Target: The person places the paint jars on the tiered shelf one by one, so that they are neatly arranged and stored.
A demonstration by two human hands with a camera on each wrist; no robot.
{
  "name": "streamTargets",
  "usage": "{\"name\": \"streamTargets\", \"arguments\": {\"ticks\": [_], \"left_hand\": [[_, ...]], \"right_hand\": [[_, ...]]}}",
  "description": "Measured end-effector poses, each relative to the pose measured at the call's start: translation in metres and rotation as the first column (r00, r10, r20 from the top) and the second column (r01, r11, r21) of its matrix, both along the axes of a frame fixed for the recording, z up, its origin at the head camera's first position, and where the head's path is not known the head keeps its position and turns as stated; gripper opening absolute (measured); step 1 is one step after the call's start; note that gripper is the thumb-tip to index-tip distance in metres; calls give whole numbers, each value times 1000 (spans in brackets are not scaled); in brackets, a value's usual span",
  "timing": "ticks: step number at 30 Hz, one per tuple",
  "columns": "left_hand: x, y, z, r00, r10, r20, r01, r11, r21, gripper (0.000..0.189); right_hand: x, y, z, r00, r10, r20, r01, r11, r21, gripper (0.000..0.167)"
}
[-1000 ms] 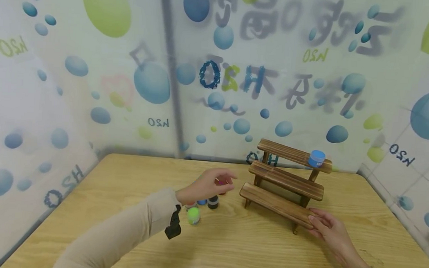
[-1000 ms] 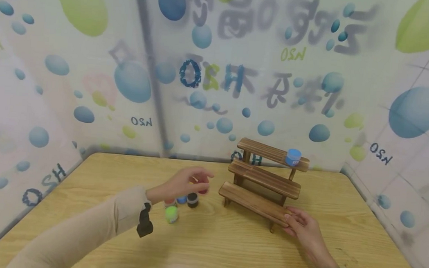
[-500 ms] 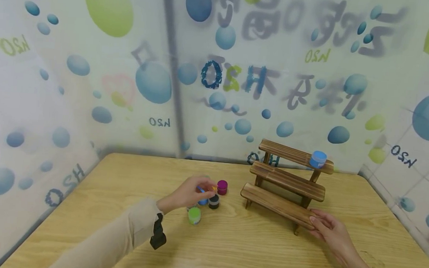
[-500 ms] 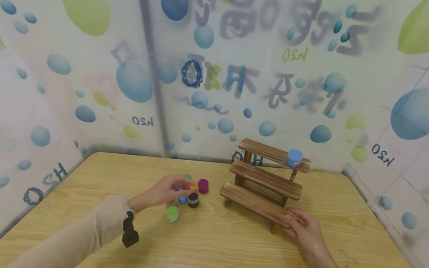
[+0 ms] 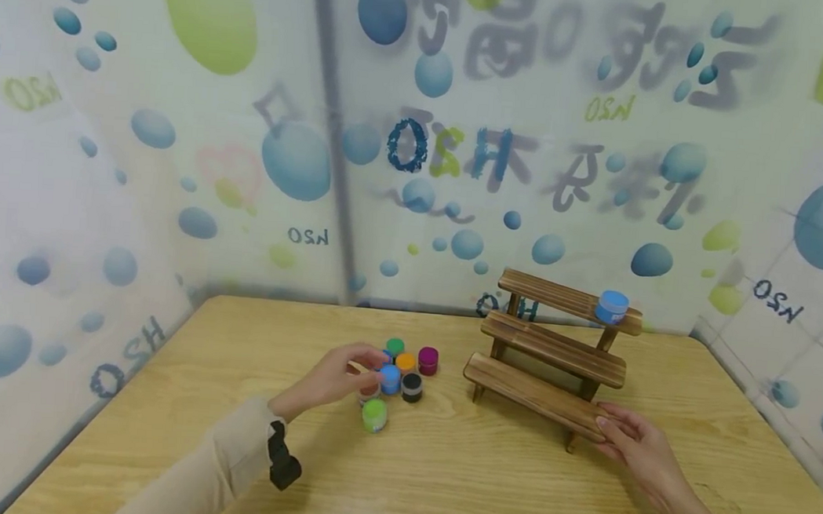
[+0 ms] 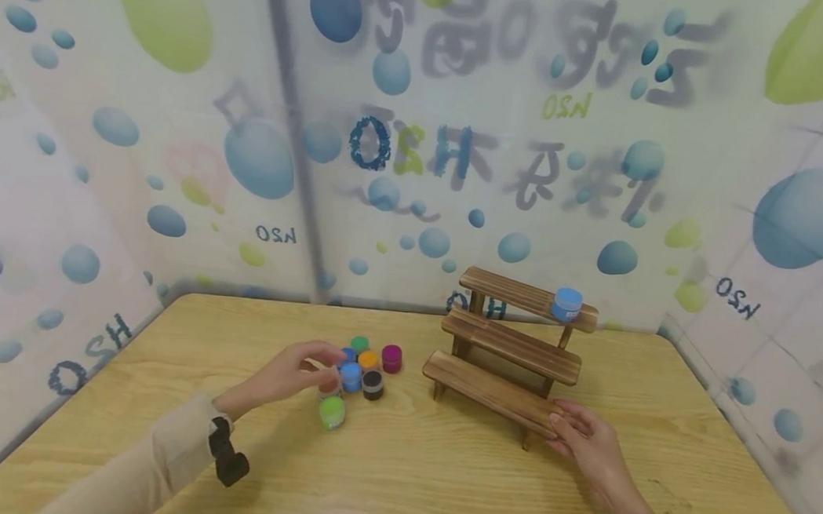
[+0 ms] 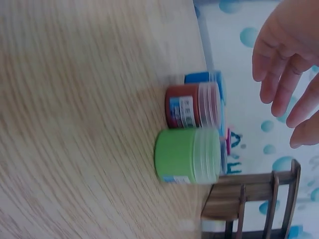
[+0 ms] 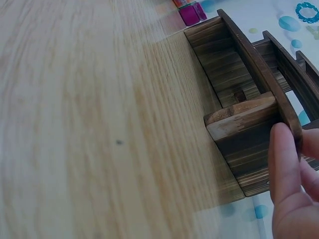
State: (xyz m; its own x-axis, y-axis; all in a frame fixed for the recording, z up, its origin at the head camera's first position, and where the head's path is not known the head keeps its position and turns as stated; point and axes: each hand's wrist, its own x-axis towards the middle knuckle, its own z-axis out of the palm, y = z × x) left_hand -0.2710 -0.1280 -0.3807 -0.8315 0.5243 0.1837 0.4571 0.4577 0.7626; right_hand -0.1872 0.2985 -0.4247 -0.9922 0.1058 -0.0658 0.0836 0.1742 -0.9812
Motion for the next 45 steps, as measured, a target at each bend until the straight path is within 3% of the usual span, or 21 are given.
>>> {"name": "streamTargets", "arguments": {"ticks": [7, 11, 14, 19, 27, 33, 40, 45], "left_hand": [[-1, -14, -1, 999, -13, -32, 11, 999, -47, 27], [-2, -19, -6, 999, -45, -12, 44, 994, -100, 30], [-2, -22, -11, 997, -60, 44, 64, 991, -115, 32], [-2, -26, -18, 991, -64, 119, 74, 994, -82, 32], [-4, -25, -28, 987, -48, 151, 55, 997, -47, 36], [-5, -21, -31, 979, -9, 205, 16, 999, -36, 35], [-7, -20, -33, 963, -5, 271, 8, 1000, -11, 35], [-8, -20, -35, 960, 10, 279, -5, 1000, -22, 35]], "right_hand": [[2, 5, 0, 1000, 5, 12, -5, 1000, -23, 59], [1, 8, -1, 1000, 4, -1, -4, 999, -53, 36], [1, 8, -2, 1000, 11, -8, -11, 999, -48, 25], [0, 7, -2, 1000, 15, -2, -15, 999, -29, 32], [-1, 6, 0, 1000, 17, -4, -17, 1000, -22, 42], [0, 5, 0, 1000, 10, 10, -10, 999, -33, 32], [0, 3, 3, 998, 23, 58, -22, 1000, -11, 56], [0, 2, 3, 999, 19, 51, -18, 1000, -25, 51]]}}
